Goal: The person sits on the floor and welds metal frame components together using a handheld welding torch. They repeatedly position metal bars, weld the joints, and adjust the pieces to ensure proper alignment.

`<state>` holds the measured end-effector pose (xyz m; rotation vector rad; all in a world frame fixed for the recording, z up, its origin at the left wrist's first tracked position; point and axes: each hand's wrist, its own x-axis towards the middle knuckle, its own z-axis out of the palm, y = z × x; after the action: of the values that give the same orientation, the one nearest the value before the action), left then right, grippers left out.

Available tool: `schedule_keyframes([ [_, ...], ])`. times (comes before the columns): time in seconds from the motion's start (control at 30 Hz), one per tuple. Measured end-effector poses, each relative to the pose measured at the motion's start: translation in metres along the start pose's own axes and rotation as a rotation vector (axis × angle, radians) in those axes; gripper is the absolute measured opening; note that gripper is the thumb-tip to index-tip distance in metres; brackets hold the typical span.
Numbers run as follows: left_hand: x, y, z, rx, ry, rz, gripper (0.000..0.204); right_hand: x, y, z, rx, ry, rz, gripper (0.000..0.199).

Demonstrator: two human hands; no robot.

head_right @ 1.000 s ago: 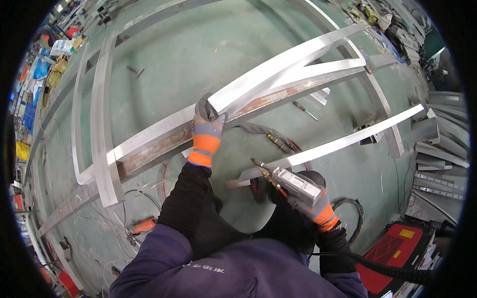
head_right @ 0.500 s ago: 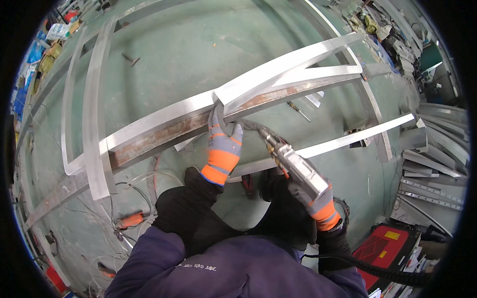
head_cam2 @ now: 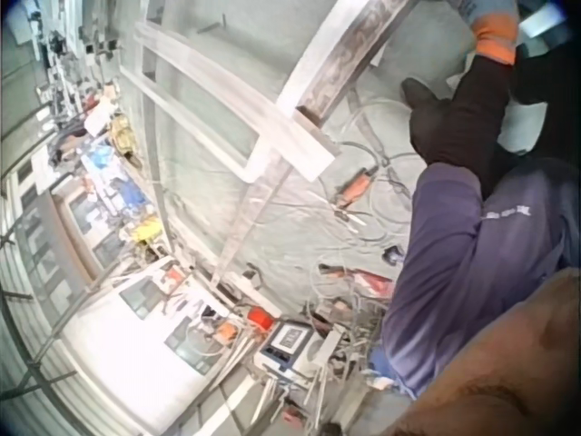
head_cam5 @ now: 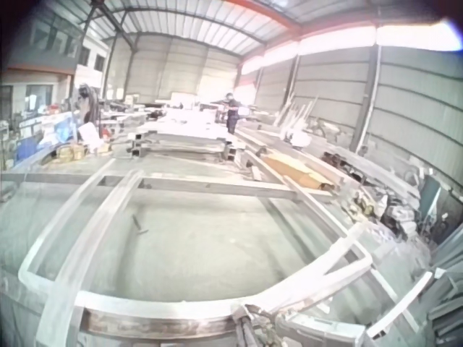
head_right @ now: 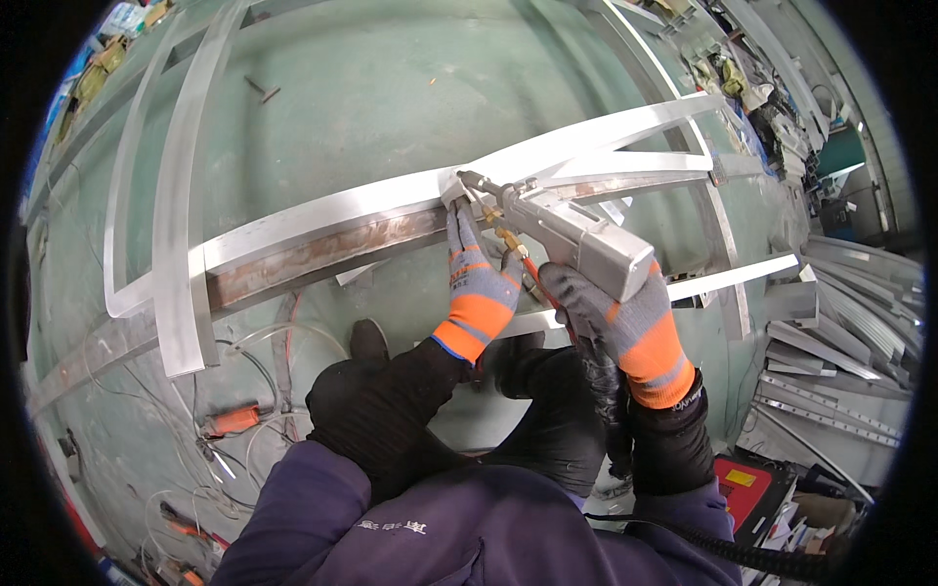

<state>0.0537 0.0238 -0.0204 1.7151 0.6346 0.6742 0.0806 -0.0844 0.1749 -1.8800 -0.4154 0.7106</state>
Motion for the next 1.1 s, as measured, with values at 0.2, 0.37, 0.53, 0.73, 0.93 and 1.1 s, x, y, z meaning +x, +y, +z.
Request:
schedule_keyframes([
  [0.2,0.003,0.001,0.002,-0.109,0.025,0.006,0.093,0.015,0.011,0.006,-0.118,0.029,-0.14,0.035],
  [0.37,0.003,0.0,0.003,-0.153,0.013,-0.059,0.094,0.017,0.01,0.008,-0.161,-0.004,-0.133,0.035],
  [0.53,0.004,-0.002,0.005,-0.146,0.045,-0.018,0.095,0.017,0.014,0.007,-0.209,0.011,-0.136,0.035],
  [0.73,0.005,0.005,0.0,-0.18,-0.042,-0.106,0.094,0.018,0.022,0.005,-0.183,0.024,-0.197,0.033],
  [0.93,0.006,0.002,0.002,-0.154,-0.052,-0.115,0.096,0.016,0.005,0.014,-0.242,0.016,-0.102,0.033],
  [1.1,0.004,0.0,0.004,-0.156,-0.019,-0.068,0.098,0.015,0.011,0.011,-0.284,0.023,-0.138,0.033],
])
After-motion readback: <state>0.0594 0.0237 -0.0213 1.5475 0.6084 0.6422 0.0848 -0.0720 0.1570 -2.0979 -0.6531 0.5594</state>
